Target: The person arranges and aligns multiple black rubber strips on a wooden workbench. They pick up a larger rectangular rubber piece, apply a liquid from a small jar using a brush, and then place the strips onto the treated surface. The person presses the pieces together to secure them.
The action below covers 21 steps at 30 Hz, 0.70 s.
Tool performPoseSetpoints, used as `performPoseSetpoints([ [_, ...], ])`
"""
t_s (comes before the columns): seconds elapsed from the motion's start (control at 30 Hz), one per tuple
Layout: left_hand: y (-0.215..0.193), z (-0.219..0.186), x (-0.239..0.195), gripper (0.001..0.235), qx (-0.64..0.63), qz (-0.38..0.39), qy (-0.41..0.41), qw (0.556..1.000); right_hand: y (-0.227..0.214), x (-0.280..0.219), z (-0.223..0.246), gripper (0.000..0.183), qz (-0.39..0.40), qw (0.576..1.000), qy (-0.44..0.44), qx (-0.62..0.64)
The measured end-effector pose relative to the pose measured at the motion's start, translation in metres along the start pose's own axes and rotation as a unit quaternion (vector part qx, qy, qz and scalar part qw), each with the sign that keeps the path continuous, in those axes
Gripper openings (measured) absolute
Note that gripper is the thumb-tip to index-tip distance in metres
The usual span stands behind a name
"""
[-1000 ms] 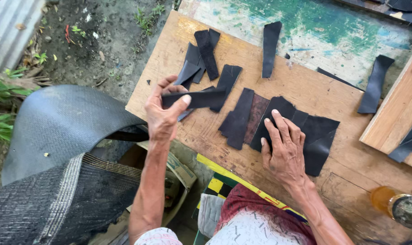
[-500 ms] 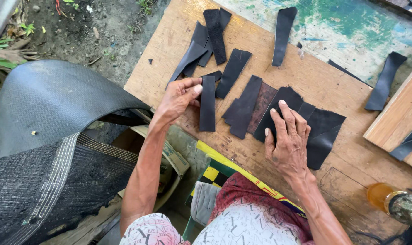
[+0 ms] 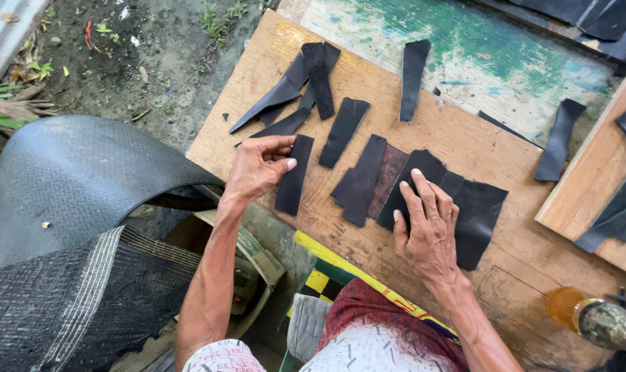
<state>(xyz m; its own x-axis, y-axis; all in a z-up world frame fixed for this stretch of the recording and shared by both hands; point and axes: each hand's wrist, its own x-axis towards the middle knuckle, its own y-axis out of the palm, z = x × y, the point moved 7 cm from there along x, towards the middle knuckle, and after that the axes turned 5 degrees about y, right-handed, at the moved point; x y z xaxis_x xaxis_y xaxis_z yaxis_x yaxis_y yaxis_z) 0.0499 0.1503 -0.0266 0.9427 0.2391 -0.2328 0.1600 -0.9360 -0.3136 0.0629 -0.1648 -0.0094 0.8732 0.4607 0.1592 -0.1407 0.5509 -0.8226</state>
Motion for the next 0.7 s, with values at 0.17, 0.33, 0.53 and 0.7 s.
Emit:
performPoseSetpoints([
  [0.17,-0.034,-0.036,-0.004,0.027,0.237,-0.151,0.082,0.956,-0.004,0.002,0.004,0.05,-0.004,1.0,0.002,0.005],
  [0.33,-0.047,-0.042,0.04,0.027,0.361,-0.205,0.219,0.883,-0.004,0.002,0.005,0.05,-0.006,1.0,0.0,0.003],
  [0.53,-0.051,-0.029,0.071,0.034,0.358,-0.142,0.128,0.914,-0.004,0.001,0.002,0.05,-0.011,1.0,0.006,0.002],
  [0.7,-0.069,-0.027,0.059,0.026,-0.067,-0.131,-0.001,0.989,-0.004,0.001,0.002,0.049,-0.008,1.0,0.002,0.003],
])
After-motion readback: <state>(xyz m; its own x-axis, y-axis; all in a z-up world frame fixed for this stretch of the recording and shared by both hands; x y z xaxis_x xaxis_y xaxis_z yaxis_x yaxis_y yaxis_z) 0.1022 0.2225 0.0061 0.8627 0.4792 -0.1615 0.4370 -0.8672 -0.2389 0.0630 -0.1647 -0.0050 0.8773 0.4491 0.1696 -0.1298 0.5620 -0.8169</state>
